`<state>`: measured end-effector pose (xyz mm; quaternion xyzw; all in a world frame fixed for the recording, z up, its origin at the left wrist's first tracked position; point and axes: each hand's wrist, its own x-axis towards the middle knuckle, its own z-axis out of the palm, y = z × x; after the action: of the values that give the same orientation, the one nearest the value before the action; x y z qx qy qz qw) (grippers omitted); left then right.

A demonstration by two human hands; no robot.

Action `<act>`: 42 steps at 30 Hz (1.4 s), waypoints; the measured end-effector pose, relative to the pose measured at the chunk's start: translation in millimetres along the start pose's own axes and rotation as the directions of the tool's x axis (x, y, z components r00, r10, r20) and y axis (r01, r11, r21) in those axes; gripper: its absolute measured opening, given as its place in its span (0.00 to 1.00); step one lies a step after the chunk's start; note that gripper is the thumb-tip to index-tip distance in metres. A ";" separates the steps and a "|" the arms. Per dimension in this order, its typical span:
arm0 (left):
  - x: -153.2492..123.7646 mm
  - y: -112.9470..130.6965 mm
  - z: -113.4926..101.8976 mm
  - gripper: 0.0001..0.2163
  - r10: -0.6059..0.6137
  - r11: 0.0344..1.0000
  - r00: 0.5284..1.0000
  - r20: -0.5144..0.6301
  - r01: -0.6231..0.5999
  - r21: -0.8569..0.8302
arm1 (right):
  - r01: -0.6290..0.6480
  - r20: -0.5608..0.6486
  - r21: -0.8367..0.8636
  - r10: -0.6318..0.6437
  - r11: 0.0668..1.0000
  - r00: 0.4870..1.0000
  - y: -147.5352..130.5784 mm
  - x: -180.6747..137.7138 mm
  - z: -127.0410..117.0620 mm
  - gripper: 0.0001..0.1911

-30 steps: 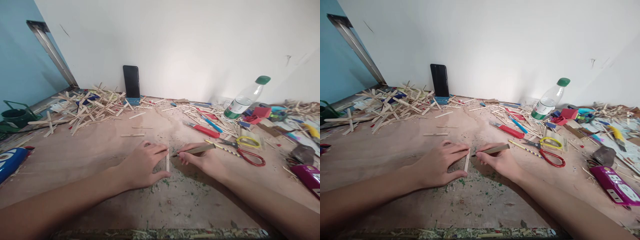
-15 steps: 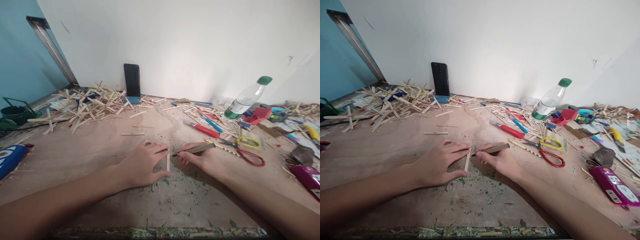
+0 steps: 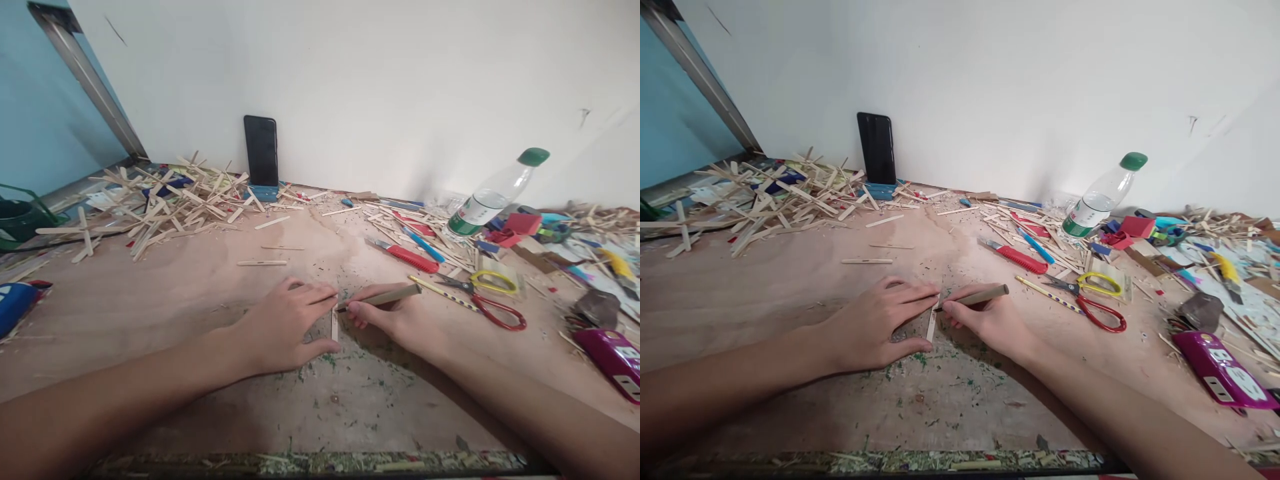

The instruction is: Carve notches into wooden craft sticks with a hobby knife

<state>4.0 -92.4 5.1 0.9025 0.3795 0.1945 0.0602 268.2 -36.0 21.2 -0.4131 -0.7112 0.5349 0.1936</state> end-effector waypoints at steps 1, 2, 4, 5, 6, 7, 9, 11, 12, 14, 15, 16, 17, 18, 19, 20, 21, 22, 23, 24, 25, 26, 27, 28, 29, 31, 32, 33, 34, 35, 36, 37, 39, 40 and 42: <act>-0.6 -0.5 0.6 0.32 0.002 1.000 1.000 -0.001 -0.002 -0.001 | -0.001 0.002 0.003 0.001 1.000 1.000 0.0 0.3 0.0 0.15; -1.1 -0.9 1.1 0.32 0.004 1.000 1.000 -0.002 -0.004 -0.002 | -0.002 0.006 0.006 0.002 1.000 1.000 -0.3 0.6 -0.2 0.15; -1.8 -1.5 1.8 0.32 0.007 1.000 1.000 -0.005 -0.007 -0.004 | -0.003 0.013 0.010 0.003 1.000 1.000 -1.0 0.8 -0.5 0.15; -2.0 -1.7 2.0 0.32 0.006 1.000 1.000 -0.007 -0.006 -0.004 | -0.003 0.016 0.010 0.003 1.000 1.000 -1.4 0.9 -0.6 0.15; -2.0 -1.8 2.0 0.32 0.005 1.000 1.000 -0.008 -0.005 -0.004 | -0.002 0.019 0.010 0.002 1.000 1.000 -1.8 1.0 -0.6 0.15; -2.0 -1.8 1.9 0.32 0.003 1.000 1.000 -0.009 -0.003 -0.003 | -0.002 0.022 0.010 0.002 1.000 1.000 -2.1 1.2 -0.6 0.15; -1.8 -1.7 1.7 0.31 -0.001 1.000 1.000 -0.010 0.001 -0.002 | 0.000 0.023 0.007 0.000 1.000 1.000 -2.3 1.3 -0.5 0.15; -1.8 -1.3 1.7 0.31 -0.004 1.000 1.000 -0.010 0.004 -0.001 | 0.000 0.025 0.002 0.000 1.000 1.000 -2.3 1.2 -0.7 0.14; -1.8 -1.1 1.8 0.31 -0.005 1.000 1.000 -0.008 0.005 -0.001 | 0.001 0.026 -0.001 -0.001 1.000 1.000 -2.3 1.1 -0.9 0.14; -2.0 -0.6 2.2 0.32 -0.007 1.000 1.000 -0.003 0.007 0.000 | 0.003 0.030 -0.008 -0.003 1.000 1.000 -2.3 0.8 -1.4 0.14; -2.0 -0.5 2.4 0.32 -0.007 1.000 1.000 0.001 0.007 0.000 | 0.004 0.033 -0.011 -0.004 1.000 0.999 -2.3 0.7 -1.6 0.14; -2.1 -0.4 2.5 0.32 -0.008 1.000 1.000 0.004 0.008 0.001 | 0.006 0.034 -0.014 -0.005 1.000 0.999 -2.3 0.7 -1.8 0.14; -2.1 -0.4 2.5 0.32 -0.009 1.000 1.000 0.007 0.009 0.002 | 0.008 0.036 -0.017 -0.007 1.000 0.999 -2.3 0.8 -2.0 0.15; -2.2 -0.5 2.4 0.32 -0.011 1.000 1.000 0.010 0.011 0.003 | 0.009 0.037 -0.019 -0.009 1.000 0.999 -2.3 0.9 -2.1 0.15; -2.2 -0.7 2.2 0.32 -0.013 1.000 1.000 0.013 0.013 0.005 | 0.011 0.037 -0.020 -0.010 1.000 0.999 -2.3 1.1 -2.2 0.15; -2.1 -0.8 1.9 0.32 -0.016 1.000 1.000 0.017 0.016 0.007 | 0.012 0.037 -0.022 -0.012 1.000 0.999 -2.3 1.3 -2.2 0.15; -2.1 -0.8 1.4 0.32 -0.020 1.000 1.000 0.021 0.020 0.010 | 0.014 0.037 -0.023 -0.013 1.000 0.999 -2.2 1.5 -2.1 0.15; -2.0 -0.7 0.9 0.32 -0.023 1.000 0.999 0.027 0.023 0.013 | 0.016 0.038 -0.025 -0.015 1.000 0.999 -2.2 1.5 -2.1 0.15; -1.9 -0.4 0.3 0.32 -0.027 1.000 0.999 0.034 0.027 0.015 | 0.017 0.039 -0.028 -0.016 0.999 0.999 -2.3 1.5 -2.0 0.15; -1.8 0.1 -0.3 0.32 -0.030 0.999 0.999 0.042 0.030 0.018 | 0.020 0.040 -0.030 -0.019 0.999 0.999 -2.3 1.4 -1.9 0.16; -1.6 0.8 -0.9 0.31 -0.034 0.999 0.998 0.050 0.033 0.021 | 0.023 0.042 -0.034 -0.022 0.999 0.999 -2.4 1.2 -1.8 0.16; -1.5 1.6 -1.5 0.31 -0.038 0.999 0.998 0.059 0.036 0.023 | 0.026 0.044 -0.038 -0.024 0.999 0.999 -2.5 1.0 -1.8 0.16; -1.4 2.5 -2.0 0.31 -0.041 0.999 0.997 0.068 0.040 0.025 | 0.030 0.046 -0.043 -0.028 0.999 0.999 -2.6 0.8 -1.7 0.16; -1.3 3.4 -2.5 0.31 -0.045 0.999 0.996 0.078 0.043 0.027 | 0.034 0.046 -0.049 -0.032 0.998 0.998 -2.6 0.7 -1.6 0.16; -1.2 4.3 -3.0 0.31 -0.049 0.998 0.995 0.088 0.047 0.030 | 0.038 0.047 -0.056 -0.036 0.998 0.998 -2.7 0.7 -1.5 0.16; -0.8 6.0 -4.1 0.32 -0.060 0.998 0.992 0.110 0.056 0.037 | 0.047 0.048 -0.072 -0.044 0.996 0.998 -2.5 0.8 -1.2 0.16; -0.4 6.8 -4.8 0.33 -0.067 0.997 0.990 0.123 0.062 0.040 | 0.051 0.049 -0.078 -0.048 0.996 0.998 -2.3 1.1 -1.1 0.16; 0.2 7.7 -5.7 0.34 -0.076 0.997 0.988 0.136 0.071 0.044 | 0.054 0.050 -0.084 -0.050 0.995 0.998 -2.1 1.3 -0.9 0.16; 1.1 8.5 -6.8 0.34 -0.086 0.996 0.985 0.150 0.080 0.047 | 0.055 0.050 -0.089 -0.050 0.995 0.997 -1.9 1.6 -0.9 0.16; 2.2 9.4 -8.1 0.35 -0.097 0.995 0.982 0.164 0.090 0.050 | 0.055 0.051 -0.092 -0.050 0.994 0.997 -1.7 1.8 -0.9 0.16; 3.4 10.3 -9.4 0.35 -0.108 0.994 0.978 0.179 0.100 0.053 | 0.053 0.052 -0.095 -0.048 0.994 0.998 -1.6 2.0 -1.0 0.15; 4.7 11.3 -10.8 0.35 -0.119 0.992 0.974 0.194 0.110 0.055 | 0.050 0.052 -0.097 -0.045 0.994 0.998 -1.5 2.1 -1.2 0.15; 7.2 13.1 -13.5 0.35 -0.137 0.990 0.966 0.221 0.127 0.059 | 0.043 0.052 -0.101 -0.038 0.994 0.998 -1.6 2.4 -1.8 0.15; 8.3 14.0 -14.7 0.35 -0.143 0.989 0.962 0.234 0.132 0.061 | 0.039 0.051 -0.103 -0.034 0.994 0.998 -1.7 2.5 -2.2 0.15; 9.9 15.5 -16.7 0.35 -0.150 0.988 0.956 0.254 0.138 0.063 | 0.034 0.050 -0.105 -0.029 0.994 0.998 -2.1 2.9 -2.7 0.14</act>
<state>14.0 -97.0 27.4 0.8913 0.4373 0.0622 0.1027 267.7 -32.2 23.6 -0.3987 -0.7493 0.5031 0.1626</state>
